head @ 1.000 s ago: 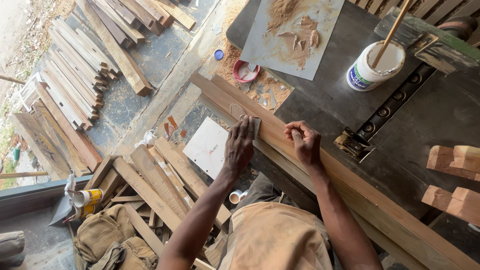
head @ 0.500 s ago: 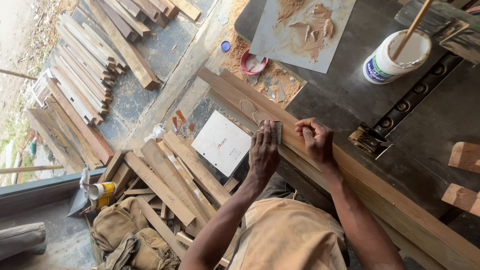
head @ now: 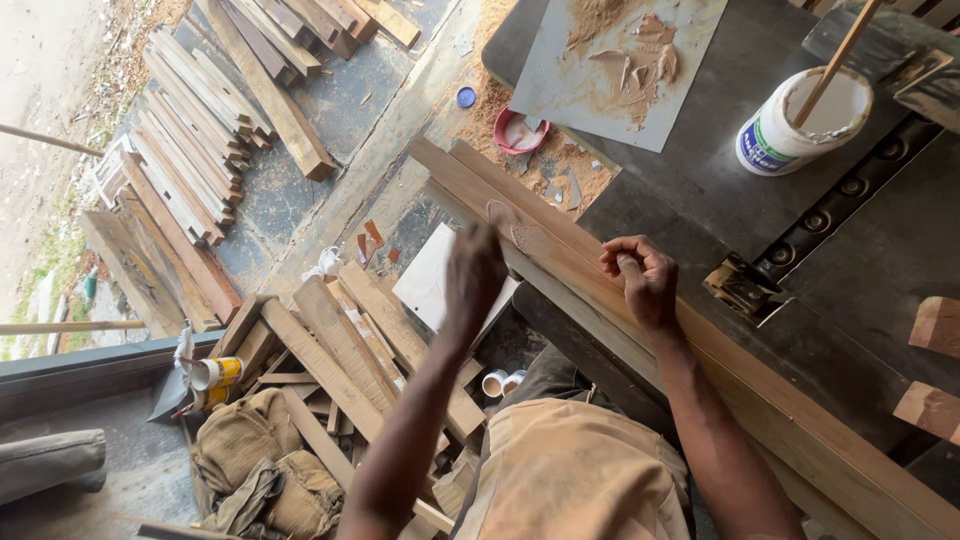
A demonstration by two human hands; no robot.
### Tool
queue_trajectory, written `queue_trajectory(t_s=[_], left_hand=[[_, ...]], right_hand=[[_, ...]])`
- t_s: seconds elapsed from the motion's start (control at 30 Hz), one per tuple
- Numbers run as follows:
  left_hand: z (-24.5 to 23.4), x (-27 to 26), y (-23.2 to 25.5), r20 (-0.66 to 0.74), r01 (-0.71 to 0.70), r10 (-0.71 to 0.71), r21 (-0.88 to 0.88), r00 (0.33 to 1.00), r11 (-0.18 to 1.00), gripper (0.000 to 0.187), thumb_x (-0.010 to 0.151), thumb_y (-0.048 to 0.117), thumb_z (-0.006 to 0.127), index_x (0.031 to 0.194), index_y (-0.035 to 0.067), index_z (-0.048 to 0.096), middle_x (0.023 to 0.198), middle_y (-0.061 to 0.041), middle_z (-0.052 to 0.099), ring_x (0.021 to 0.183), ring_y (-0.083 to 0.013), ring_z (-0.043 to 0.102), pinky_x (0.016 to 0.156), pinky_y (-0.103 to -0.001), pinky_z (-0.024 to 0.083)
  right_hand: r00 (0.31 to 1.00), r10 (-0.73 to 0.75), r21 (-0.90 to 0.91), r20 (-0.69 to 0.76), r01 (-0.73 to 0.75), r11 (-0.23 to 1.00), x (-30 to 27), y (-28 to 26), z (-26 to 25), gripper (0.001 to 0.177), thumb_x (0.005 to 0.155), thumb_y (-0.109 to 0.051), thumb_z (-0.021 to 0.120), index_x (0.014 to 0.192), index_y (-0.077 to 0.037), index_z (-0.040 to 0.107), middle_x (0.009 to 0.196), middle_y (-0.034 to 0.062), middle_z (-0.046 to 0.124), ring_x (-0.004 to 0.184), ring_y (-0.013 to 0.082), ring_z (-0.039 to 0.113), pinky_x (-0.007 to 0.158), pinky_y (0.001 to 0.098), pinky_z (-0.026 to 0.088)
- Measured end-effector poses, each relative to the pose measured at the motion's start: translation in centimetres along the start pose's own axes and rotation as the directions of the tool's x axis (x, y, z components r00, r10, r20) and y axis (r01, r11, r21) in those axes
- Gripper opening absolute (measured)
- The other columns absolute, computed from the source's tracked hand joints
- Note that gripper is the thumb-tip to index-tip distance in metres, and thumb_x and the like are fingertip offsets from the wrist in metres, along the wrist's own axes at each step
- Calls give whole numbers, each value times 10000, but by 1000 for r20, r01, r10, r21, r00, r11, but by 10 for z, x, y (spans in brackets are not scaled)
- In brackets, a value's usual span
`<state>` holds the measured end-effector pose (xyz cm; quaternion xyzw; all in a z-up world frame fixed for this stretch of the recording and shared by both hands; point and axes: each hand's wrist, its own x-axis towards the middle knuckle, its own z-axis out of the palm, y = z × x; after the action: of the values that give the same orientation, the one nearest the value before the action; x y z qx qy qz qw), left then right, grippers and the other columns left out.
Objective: The person sands a long wooden plank on a workbench using a small sanding block. They flip the plank to sand different sides and edges. Later, they mix a substance on a metal sheet with a stick and apply it to the wood with the sanding block.
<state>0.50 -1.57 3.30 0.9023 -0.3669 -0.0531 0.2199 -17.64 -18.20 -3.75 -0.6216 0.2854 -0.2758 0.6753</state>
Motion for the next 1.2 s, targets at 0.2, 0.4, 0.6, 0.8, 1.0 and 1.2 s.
queue_trajectory(t_s=[0.2,0.4,0.6,0.8,1.0,1.2], left_hand=[[0,74,-39,-116,-71,78,64,990,995,226,945,-4,581,1108,-16,737,1056,-227,738,945,-338,713,832,-439,594],[5,86,-42,12,53,-53,-12,999,999,173,997,110,601,1044,51,756,1024,-151,747,812,-309,742,732,-431,606],[6,79,-22,-38,32,-30,55,999,998,147,996,108,645,963,8,747,926,-181,726,761,-332,713,716,-468,572],[11,56,0,-72,20,-14,76,997,997,115,945,37,637,982,3,741,912,-197,718,801,-380,705,738,-484,553],[8,49,14,-45,40,-37,59,998,997,117,926,28,647,996,6,739,913,-196,717,817,-399,705,732,-487,550],[16,39,25,47,84,-88,66,995,994,131,958,37,641,1028,-12,740,909,-160,731,708,-289,718,635,-394,599]], right_hand=[[999,43,28,20,-44,999,1,-4,-1,218,985,20,500,1021,-7,713,898,77,722,804,111,684,744,256,585],[998,39,-24,56,-37,999,10,-1,0,228,964,14,499,990,-10,724,876,70,731,757,110,676,700,257,580],[998,51,14,49,-52,999,51,1,11,235,932,22,493,971,-7,722,850,56,732,702,102,659,645,244,550],[990,128,114,54,-133,984,57,3,14,233,919,27,497,979,-1,720,862,67,733,726,103,657,672,242,540],[985,164,116,49,-169,979,57,0,15,227,914,25,510,976,-6,726,849,63,737,728,105,667,679,249,540],[969,243,175,40,-246,953,59,2,16,226,912,20,513,959,-24,729,841,62,739,713,103,665,667,248,534]])
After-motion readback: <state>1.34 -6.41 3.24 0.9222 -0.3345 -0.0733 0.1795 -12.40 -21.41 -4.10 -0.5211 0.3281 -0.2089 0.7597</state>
